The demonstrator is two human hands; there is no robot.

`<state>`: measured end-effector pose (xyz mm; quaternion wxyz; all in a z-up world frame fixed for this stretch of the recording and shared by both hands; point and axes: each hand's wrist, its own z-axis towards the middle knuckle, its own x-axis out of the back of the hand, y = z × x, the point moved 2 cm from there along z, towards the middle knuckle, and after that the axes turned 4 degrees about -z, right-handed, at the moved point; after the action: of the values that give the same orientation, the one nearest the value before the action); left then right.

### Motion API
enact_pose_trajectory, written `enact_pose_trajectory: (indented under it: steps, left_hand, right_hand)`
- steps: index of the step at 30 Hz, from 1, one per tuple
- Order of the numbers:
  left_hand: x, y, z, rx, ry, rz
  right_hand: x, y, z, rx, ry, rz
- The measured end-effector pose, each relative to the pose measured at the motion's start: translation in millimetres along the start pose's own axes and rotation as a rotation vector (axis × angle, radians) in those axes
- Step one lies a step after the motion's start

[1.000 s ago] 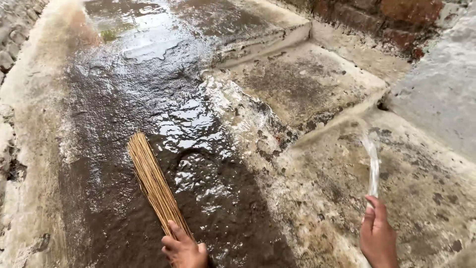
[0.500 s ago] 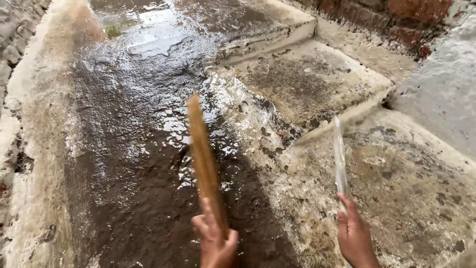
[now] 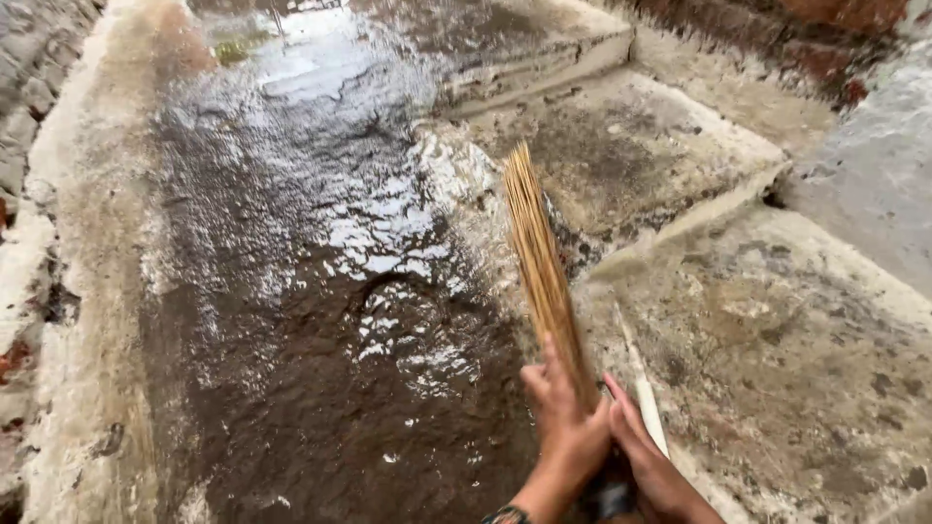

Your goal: Washing an outdoor concrete passage with a water hose and a stick broom.

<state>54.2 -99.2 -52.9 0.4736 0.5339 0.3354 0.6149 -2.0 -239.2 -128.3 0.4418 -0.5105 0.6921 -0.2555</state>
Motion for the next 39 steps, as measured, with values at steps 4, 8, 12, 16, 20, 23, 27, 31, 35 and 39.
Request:
enact_pose_trajectory:
  steps: [4,8,12,16,20,23,27,31,35,39]
  left_hand:
    - [-17.3,24.5,10.2,0.256,-0.043,-0.115]
    - [-13.8,36.4,7.3,0.163,0.039,-0.303]
    - [-69.7,-30.2,-47.1,0.495,0.121,-0.208]
    - [-96.4,-49.4,-86.3,0.500,0.001,0.004]
    - [-89.9,-6.6,-82.3,0.441,-0.415,0.191]
    - [-103.1,-9.4,-71.7,0.324,-0.491,0.303]
    - [-108.5,-14.0,-68.5,0.322,-0.433,0.261]
    - [-72.6,10.7,-73.8,0.527,-0.499,0.130]
    - [-58.5,14.0,-80.8,0.337,-0.350,0.064]
    - [-63.2,10.4,-85.1,0.242,-0.289,0.056]
  right_hand:
    - [-22.4,-59.0,-15.6,0.425,0.134,-0.504]
    - [-44.0,-96.6,-42.3,0.196,0.169,-0.620]
    - [-65.9,-130.6,-56.1,0.137,0.255,-0.700]
    - [-66.9,-151.2,-68.0,-0.041,0.403,-0.733]
    - [-50.1,-152.3,-66.4,-0.061,0.465,-0.818]
    - [-36.9,-154.9,-63.5,-0.081,0.479,-0.895]
    - [-32.3,-168.6,-73.2,-0.159,0.525,-0.957]
    - [4.8,-180.4,-69.0,-0.117,0.583,-0.967]
    - [33.1,-183.4,-52.6,-0.093,0.698,-0.939]
    - [34.5,-177.3,-48.2,-0.111,0.626,-1.047]
